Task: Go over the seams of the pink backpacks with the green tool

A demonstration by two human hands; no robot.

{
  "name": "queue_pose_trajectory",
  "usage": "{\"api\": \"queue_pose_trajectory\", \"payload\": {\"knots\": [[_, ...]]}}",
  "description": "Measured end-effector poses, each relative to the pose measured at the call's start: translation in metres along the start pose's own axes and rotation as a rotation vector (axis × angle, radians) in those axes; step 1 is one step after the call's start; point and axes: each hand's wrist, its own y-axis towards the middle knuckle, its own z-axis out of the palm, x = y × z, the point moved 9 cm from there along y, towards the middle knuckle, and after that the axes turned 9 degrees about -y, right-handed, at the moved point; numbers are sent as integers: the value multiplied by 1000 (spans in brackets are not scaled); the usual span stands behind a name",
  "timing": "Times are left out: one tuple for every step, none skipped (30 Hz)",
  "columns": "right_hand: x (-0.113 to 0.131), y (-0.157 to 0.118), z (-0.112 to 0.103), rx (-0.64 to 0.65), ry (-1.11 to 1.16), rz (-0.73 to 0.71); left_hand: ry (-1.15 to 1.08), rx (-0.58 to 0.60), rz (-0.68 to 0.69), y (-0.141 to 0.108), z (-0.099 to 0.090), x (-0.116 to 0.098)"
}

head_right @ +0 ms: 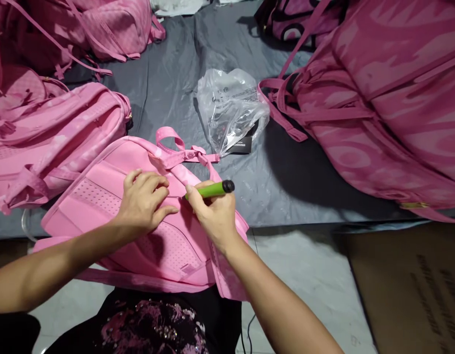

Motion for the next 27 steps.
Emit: {"api": "queue_pose_trajectory", "payload": {"knots": [[2,1,-1,-22,-45,-23,-23,-60,6,-4,0,-3],[4,1,-2,-42,-73,-41,-39,-100,24,-8,0,-6],[4,1,-2,-53,-81,-51,-44,-125,46,-11,0,-9],[3,0,-1,-52,-74,-58,-40,-137,68,-14,1,-11],[2,-2,1,-45,-66,-63,-33,-141,83,-16,1,-12],[1,-3,2,-38,-63,-67,-26,-146,92,-17,1,-12],[1,-6,4,-32,-70,-71,-21,-150,93,-17,0,-12],[0,-8,6,-20,-87,-75,-17,-154,89,-17,0,-11],[-1,-10,8,-4,-108,-78,-14,-159,84,-17,-1,-11],[-2,-12,10,10,-130,-82,-8,-161,78,-17,-1,-10],[-2,-14,11,18,-145,-88,-1,-165,74,-17,-1,-11],[-3,-16,11,16,-151,-94,8,-167,73,-17,-1,-11],[-4,-17,10,6,-153,-104,16,-167,76,-17,0,-12],[-4,-18,8,-7,-155,-119,22,-167,80,-17,0,-13],[-3,-19,7,-17,-165,-139,25,-173,83,-18,0,-13],[-2,-20,7,-19,-185,-163,27,-187,87,-18,0,-14],[-1,-20,7,-18,-208,-183,31,-206,91,-18,-1,-14],[0,-20,7,-17,-229,-197,35,-225,93,-18,-2,-14],[0,-20,6,-18,-241,-203,37,-242,93,-18,-2,-14],[1,-20,6,-19,-246,-209,38,-253,92,-18,-3,-14],[2,-19,7,-15,-252,-218,39,-254,90,-17,-2,-14],[4,-19,8,-8,-263,-233,40,-251,86,-17,-2,-14],[7,-19,9,-5,-281,-252,42,-250,83,-17,-2,-14],[9,-19,9,-10,-301,-268,44,-252,81,-17,-2,-14],[11,-19,9,-25,-318,-275,46,-253,80,-17,-2,-14],[12,-19,8,-37,-328,-281,48,-251,80,-17,-1,-14],[13,-19,7,-45,-335,-286,49,-247,80,-17,-1,-15]]}}
